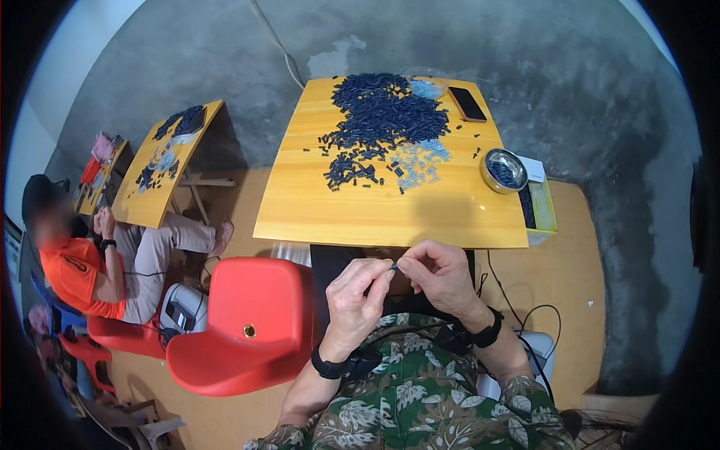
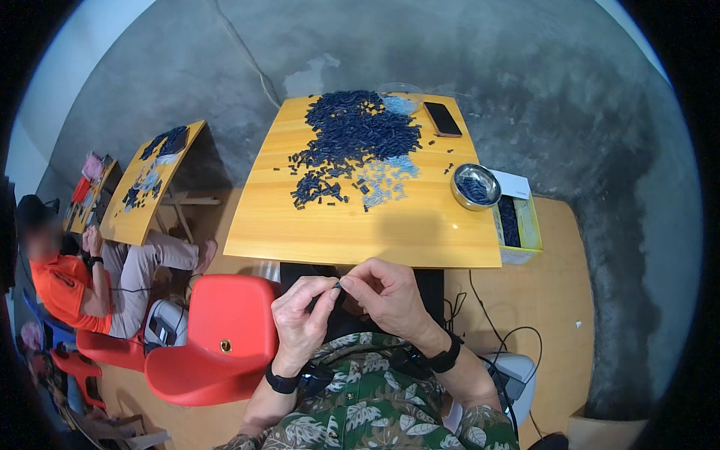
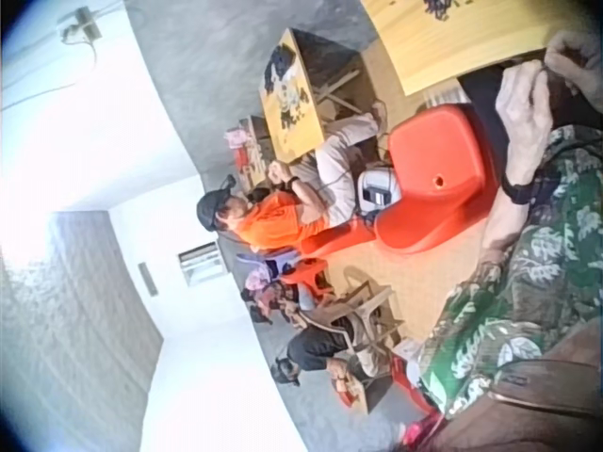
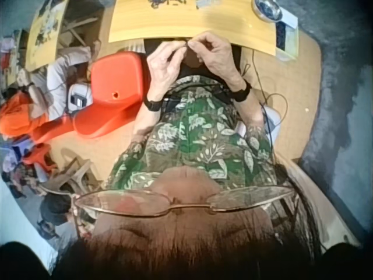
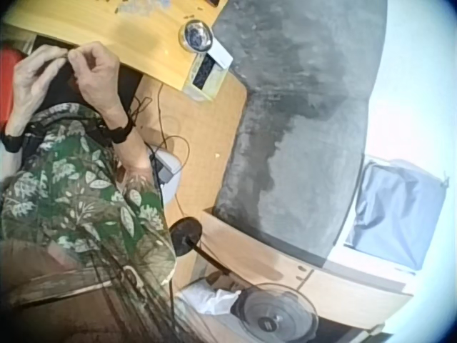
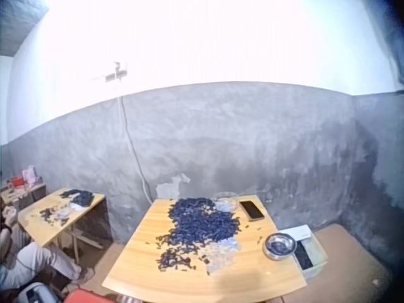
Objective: Assembling small black plastic components by hand.
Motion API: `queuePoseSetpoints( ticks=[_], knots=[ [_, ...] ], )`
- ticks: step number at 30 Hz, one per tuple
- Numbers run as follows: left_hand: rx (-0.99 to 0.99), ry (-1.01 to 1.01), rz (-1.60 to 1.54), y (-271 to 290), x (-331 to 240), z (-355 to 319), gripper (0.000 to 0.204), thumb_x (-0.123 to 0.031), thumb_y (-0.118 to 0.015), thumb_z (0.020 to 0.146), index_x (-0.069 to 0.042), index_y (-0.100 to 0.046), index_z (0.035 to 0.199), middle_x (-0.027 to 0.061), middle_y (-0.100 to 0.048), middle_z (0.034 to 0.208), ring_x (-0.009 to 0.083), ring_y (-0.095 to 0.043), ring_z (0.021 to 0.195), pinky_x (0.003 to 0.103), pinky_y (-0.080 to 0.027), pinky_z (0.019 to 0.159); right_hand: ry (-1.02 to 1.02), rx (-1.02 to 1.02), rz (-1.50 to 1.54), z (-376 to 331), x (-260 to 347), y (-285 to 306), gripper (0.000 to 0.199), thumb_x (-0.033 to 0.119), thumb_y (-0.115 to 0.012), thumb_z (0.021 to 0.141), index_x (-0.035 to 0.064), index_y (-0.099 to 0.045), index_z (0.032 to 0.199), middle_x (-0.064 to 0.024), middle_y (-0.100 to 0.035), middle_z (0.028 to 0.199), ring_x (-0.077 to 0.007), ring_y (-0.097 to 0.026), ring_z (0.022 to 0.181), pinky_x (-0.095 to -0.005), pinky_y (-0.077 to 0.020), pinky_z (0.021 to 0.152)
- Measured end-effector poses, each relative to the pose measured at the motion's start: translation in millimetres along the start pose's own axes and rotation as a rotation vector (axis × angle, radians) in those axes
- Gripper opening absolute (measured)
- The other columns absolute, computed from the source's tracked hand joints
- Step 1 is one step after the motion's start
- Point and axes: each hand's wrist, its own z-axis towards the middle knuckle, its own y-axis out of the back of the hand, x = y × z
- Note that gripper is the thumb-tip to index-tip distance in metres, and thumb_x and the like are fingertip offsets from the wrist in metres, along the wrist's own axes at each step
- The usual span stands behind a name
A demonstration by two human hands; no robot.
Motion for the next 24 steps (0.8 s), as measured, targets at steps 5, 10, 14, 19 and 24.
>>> queuePoseSetpoints(
  ticks=[5, 10, 14, 19, 24],
  knots=[
    [-0.014, 0.038, -0.045, 1.7, 0.9, -0.4, 0.013, 0.005, -0.07, 0.081, 0.001, -0.069, 0.093, 0.012, -0.069, 0.085, 0.02, -0.066, 0.076, 0.029, -0.052, 0.068, -0.031, 0.012, 0.006, 2.2, 3.4, -2.4, 0.014, 0.015, -0.065, 0.094, 0.0018, -0.064, 0.089, 0.0004, -0.062, 0.071, -0.0034, -0.055, 0.055, -0.0179, -0.0456, 0.047],
    [-0.02, 0.093, -0.065, 3.8, 0.9, -1.5, 0.011, 0.002, -0.07, 0.082, 0.002, -0.068, 0.093, 0.012, -0.068, 0.084, 0.0198, -0.065, 0.071, 0.029, -0.052, 0.064, -0.084, 0.072, -0.012, 2.3, 4.5, -2.2, 0.019, 0.019, -0.061, 0.097, 0.0008, -0.065, 0.09, -0.0009, -0.062, 0.071, -0.0046, -0.056, 0.056, -0.0189, -0.0472, 0.049],
    [-0.017, 0.076, -0.072, 3.6, -0.3, 1.2, 0.011, 0.002, -0.07, 0.082, 0.001, -0.068, 0.093, 0.0108, -0.068, 0.083, 0.0175, -0.064, 0.07, 0.028, -0.051, 0.064, -0.068, 0.099, 0.034, 5.0, 4.7, 2.9, 0.023, 0.022, -0.059, 0.098, 0.0005, -0.066, 0.091, -0.0012, -0.063, 0.07, -0.005, -0.057, 0.057, -0.0196, -0.048, 0.049],
    [0.001, 0.142, -0.159, 4.6, -3.5, -0.4, 0.011, 0.004, -0.069, 0.083, 0.002, -0.069, 0.094, 0.01, -0.069, 0.085, 0.0166, -0.065, 0.078, 0.027, -0.051, 0.071, -0.157, 0.16, 0.156, 9.5, 4.1, 6.1, 0.026, 0.026, -0.06, 0.098, 0.0017, -0.066, 0.09, -0.0012, -0.063, 0.07, -0.0043, -0.057, 0.055, -0.0193, -0.0472, 0.047],
    [-0.032, 0.064, -0.069, 2.8, -3.1, -0.3, 0.01, 0.004, -0.069, 0.083, 0.002, -0.069, 0.093, 0.0114, -0.069, 0.086, 0.0185, -0.066, 0.079, 0.028, -0.051, 0.071, -0.237, 0.141, 0.513, 6.7, -7.3, -4.2, 0.023, 0.023, -0.059, 0.098, 0.0035, -0.062, 0.086, -0.0003, -0.057, 0.063, -0.0071, -0.051, 0.048, -0.0197, -0.039, 0.042]
  ],
)
